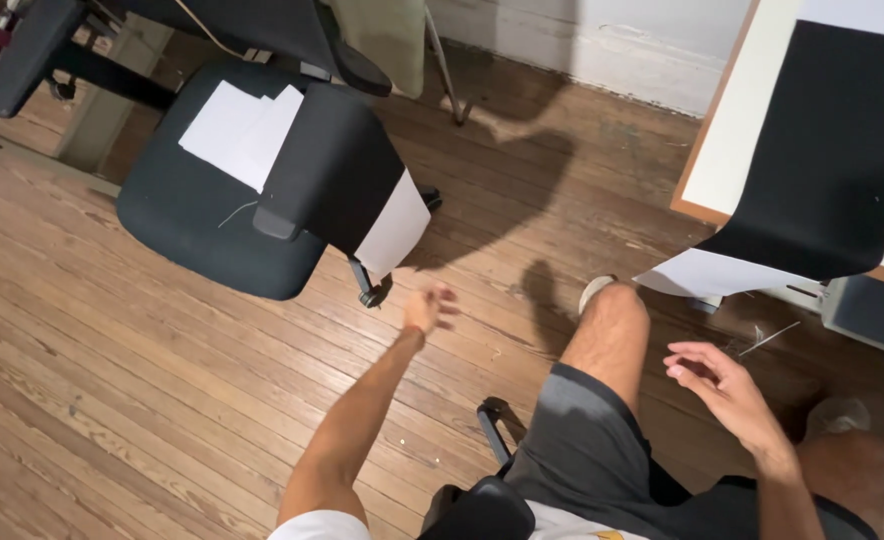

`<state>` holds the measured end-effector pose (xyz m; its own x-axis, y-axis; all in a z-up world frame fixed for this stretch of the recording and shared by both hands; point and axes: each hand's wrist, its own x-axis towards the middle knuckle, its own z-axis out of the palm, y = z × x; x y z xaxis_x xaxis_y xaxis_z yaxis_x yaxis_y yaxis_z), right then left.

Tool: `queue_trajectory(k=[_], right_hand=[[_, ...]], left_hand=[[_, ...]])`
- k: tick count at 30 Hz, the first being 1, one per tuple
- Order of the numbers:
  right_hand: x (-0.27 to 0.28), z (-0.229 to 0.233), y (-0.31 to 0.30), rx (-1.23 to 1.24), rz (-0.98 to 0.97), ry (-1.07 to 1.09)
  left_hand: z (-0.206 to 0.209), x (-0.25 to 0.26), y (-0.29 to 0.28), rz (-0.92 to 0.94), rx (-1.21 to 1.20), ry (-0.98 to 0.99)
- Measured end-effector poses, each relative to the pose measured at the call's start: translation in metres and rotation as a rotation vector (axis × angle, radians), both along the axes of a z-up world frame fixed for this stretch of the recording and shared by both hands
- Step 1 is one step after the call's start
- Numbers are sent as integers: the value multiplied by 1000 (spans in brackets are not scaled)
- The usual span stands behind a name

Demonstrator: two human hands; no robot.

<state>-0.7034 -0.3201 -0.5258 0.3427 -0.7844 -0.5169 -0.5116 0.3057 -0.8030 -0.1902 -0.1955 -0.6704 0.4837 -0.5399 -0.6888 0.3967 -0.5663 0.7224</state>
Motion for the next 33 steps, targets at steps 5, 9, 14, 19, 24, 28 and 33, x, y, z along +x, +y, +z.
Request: queue_trajectory(k=[5,9,14,19,24,28,33], right_hand=[[29,7,-5,-40,91,9],[48,15,-4,-70,131,1],[80,31,-3,-151,186,-67],[178,-4,8,-163,234,-288],[311,-8,30,-261,413,-420],[378,-21,37,-682,524,-341],[397,-43,47,-911,601,-350]], left_hand=[[-10,-54,28,-843,256,81],[1,-34,50,-1412,272,-221],[34,51,38,244,-125,-1000],[-12,134,38,82,-57,-832],[-15,119,34,-130,24,-863],[8,93,27,41,-322,-329],[40,83,37,183,-419,106]])
